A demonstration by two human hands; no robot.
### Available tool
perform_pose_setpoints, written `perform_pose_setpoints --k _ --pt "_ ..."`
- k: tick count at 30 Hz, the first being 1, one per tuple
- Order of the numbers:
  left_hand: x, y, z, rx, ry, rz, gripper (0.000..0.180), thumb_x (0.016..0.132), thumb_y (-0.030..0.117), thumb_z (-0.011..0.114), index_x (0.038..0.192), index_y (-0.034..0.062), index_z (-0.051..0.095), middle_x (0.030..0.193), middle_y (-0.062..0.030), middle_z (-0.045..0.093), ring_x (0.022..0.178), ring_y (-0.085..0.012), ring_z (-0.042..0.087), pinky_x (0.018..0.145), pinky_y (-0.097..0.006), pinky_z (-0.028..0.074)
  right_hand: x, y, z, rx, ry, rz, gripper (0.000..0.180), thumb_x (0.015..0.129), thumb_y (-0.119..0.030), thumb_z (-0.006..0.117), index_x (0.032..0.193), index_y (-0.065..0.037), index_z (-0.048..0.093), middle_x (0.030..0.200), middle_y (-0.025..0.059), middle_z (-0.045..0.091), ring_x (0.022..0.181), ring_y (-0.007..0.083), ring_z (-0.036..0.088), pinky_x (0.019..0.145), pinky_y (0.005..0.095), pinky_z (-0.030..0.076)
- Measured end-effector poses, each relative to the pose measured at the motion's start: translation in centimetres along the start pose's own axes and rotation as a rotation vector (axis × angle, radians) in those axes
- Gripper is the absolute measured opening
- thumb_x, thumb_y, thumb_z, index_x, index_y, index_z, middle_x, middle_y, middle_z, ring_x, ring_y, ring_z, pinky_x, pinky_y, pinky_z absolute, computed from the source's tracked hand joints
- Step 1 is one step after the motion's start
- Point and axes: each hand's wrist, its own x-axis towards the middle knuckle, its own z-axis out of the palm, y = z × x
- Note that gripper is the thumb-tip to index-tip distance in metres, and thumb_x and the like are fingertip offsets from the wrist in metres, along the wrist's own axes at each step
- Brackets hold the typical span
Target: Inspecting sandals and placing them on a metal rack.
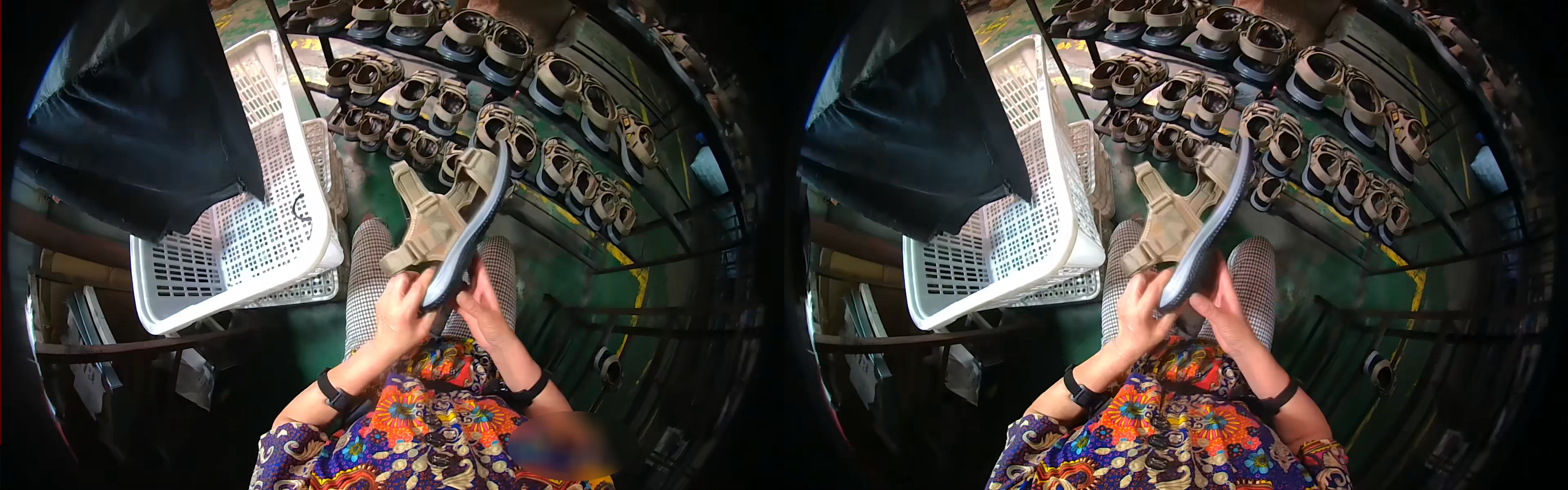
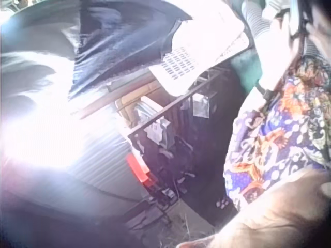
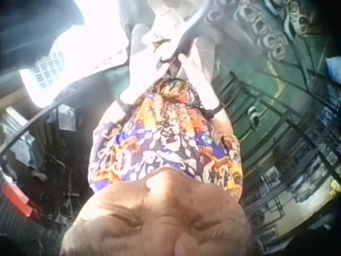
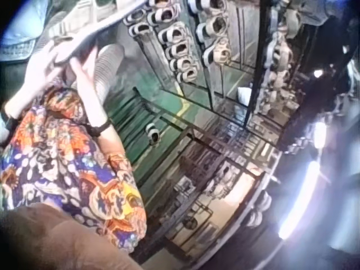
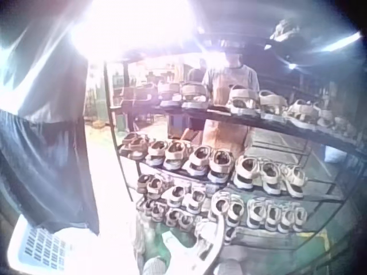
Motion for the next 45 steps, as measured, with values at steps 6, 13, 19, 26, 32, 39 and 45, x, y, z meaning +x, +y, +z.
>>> perform_pose_setpoints --k 6,13,19,26,32,39,45 --pt "2.4 2.5 1.3 0.127 -0.043 0.485 0.046 0.065 0.007 0.067 0.111 0.0068 0.06 0.101 -0.0091 0.055 0.086 -0.0286 0.052 0.074 -0.038 0.045 1.4 0.7 -4.0 0.259 0.022 0.054 0.062 0.072 -0.022 0.071 0.126 -0.002 0.047 0.123 0.0124 0.054 0.113 0.0263 0.052 0.1 0.0391 0.041" --pt "2.6 2.3 1.3 -0.434 -0.094 0.221 0.018 0.081 0.0 0.057 0.098 0.0023 0.06 0.091 -0.0102 0.058 0.068 -0.0219 0.058 0.065 -0.03 0.048 -0.5 -2.3 -7.0 0.293 -0.037 0.075 0.071 0.066 -0.022 0.073 0.128 0.001 0.045 0.124 0.0157 0.054 0.114 0.0335 0.052 0.101 0.0426 0.041" --pt "5.2 2.2 2.1 -0.919 -0.322 -0.326 0.033 0.092 0.018 0.055 0.12 0.0013 0.047 0.09 -0.0035 0.057 0.08 -0.0113 0.056 0.073 -0.026 0.048 -2.1 -2.5 -8.7 0.109 0.058 0.07 0.074 0.057 -0.006 0.072 0.126 0.002 0.047 0.118 0.0126 0.058 0.107 0.0268 0.057 0.098 0.0381 0.044" --pt "5.5 1.8 2.7 -0.451 -0.528 -0.426 0.033 0.079 0.028 0.073 0.092 0.0012 0.059 0.065 -0.0035 0.06 0.06 -0.0074 0.052 0.057 -0.026 0.045 -3.6 -0.3 -11.0 -0.19 0.163 0.067 0.075 0.066 -0.004 0.077 0.132 -0.004 0.041 0.119 0.001 0.049 0.109 0.0123 0.044 0.091 0.0278 0.039" --pt "5.9 -0.7 1.6 -1.158 -0.408 -0.584 0.029 0.093 0.024 0.055 0.069 0.0079 0.052 0.051 -0.0002 0.043 0.042 -0.0099 0.041 0.04 -0.025 0.033 -4.8 0.8 -12.6 -0.081 0.293 0.091 0.08 0.06 0.001 0.073 0.133 -0.005 0.042 0.12 0.0008 0.051 0.106 0.0119 0.05 0.088 0.0282 0.044" --pt "9.6 -4.6 -3.0 -1.931 -0.067 -0.687 0.038 0.096 0.027 0.047 0.062 0.0139 0.037 0.049 0.0045 0.023 0.045 -0.0096 0.023 0.046 -0.024 0.028 -7.5 -0.1 -13.7 0.064 0.216 0.107 0.065 0.074 0.004 0.059 0.135 0.001 0.037 0.116 0.0069 0.057 0.1 0.0136 0.058 0.086 0.0282 0.048" --pt "9.8 -2.2 -2.2 -1.206 -0.018 -0.363 0.039 0.092 0.029 0.048 0.114 -0.0016 0.057 0.116 -0.0119 0.059 0.099 -0.0185 0.053 0.101 -0.036 0.033 -7.7 1.5 -14.7 0.089 0.253 0.257 0.074 0.067 0.003 0.066 0.135 -0.001 0.038 0.118 0.0025 0.054 0.101 0.0116 0.054 0.086 0.0225 0.045"
